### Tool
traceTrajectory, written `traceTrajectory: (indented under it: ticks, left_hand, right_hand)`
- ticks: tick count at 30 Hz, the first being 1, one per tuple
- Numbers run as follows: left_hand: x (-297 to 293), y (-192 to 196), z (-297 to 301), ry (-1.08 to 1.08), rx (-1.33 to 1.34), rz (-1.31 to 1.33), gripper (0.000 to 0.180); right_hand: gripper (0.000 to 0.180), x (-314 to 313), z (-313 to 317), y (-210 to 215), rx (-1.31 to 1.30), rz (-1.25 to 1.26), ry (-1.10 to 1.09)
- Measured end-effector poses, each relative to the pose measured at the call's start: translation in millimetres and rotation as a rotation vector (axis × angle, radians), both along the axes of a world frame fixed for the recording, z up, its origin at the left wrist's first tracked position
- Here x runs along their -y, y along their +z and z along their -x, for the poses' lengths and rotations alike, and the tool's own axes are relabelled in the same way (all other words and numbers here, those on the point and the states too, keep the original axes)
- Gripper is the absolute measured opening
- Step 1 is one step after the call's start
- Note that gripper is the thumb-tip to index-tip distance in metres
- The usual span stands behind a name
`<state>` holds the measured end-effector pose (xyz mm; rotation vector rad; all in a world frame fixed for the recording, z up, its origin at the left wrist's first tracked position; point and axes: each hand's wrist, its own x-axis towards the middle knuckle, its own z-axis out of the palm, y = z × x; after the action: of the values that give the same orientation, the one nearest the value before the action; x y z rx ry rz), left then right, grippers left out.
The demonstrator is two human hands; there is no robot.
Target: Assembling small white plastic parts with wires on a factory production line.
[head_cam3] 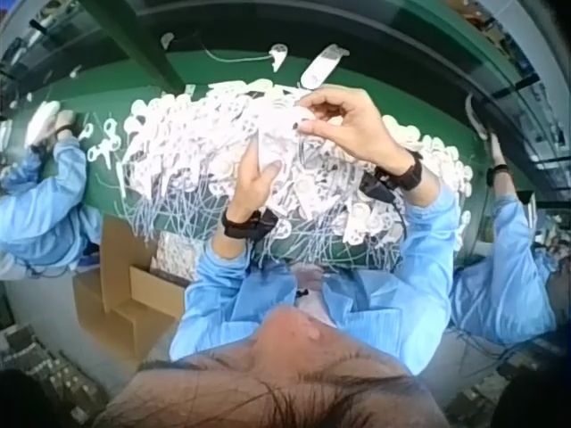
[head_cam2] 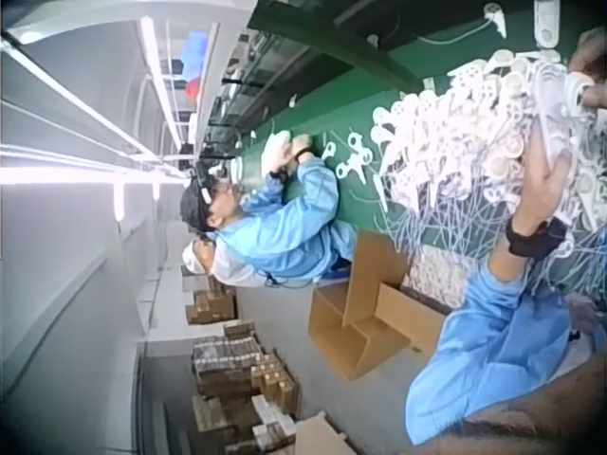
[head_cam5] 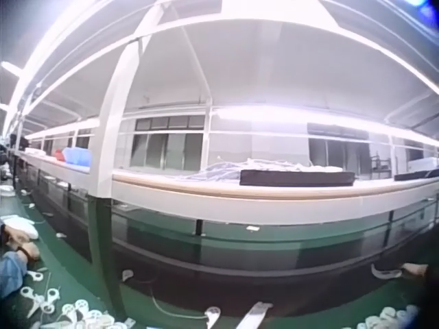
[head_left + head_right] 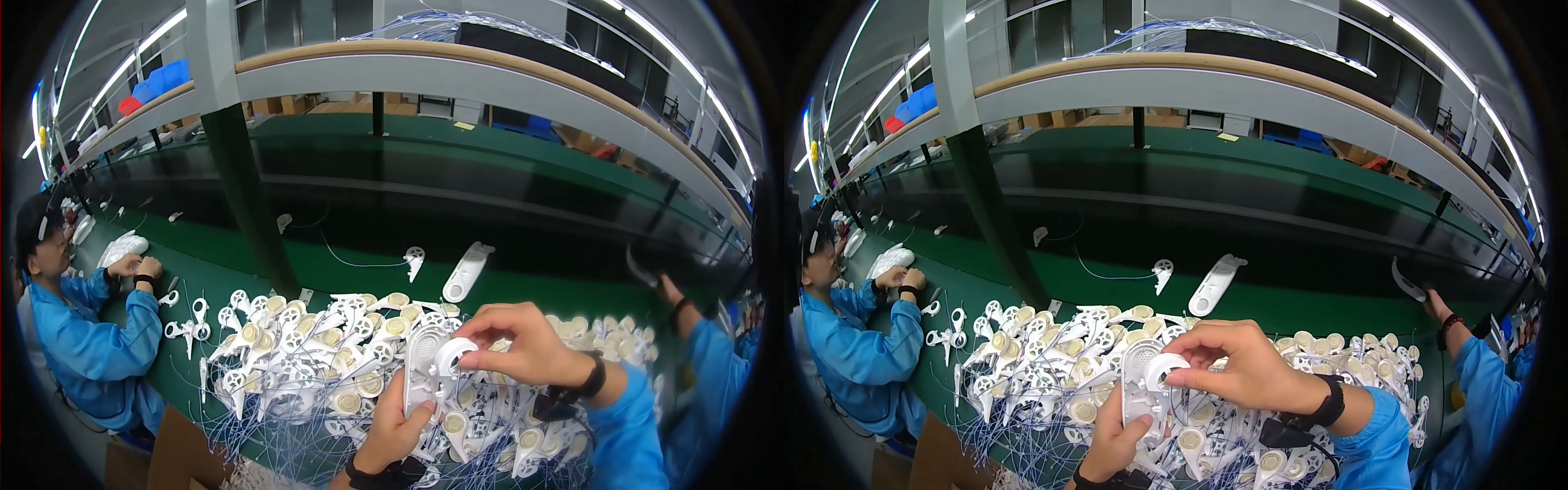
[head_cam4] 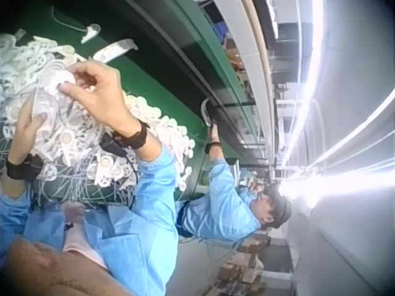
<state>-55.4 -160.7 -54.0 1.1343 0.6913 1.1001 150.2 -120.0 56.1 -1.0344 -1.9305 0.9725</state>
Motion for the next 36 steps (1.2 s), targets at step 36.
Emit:
traceTrajectory:
  ticks: [36]
  left_hand:
    - [1.1,4.3,-3.7,-0.046,-0.135,-0.003,0.028]
  right_hand:
    - [0.042,-10.9,14.9,-11.1,0.136,0.025,0.093]
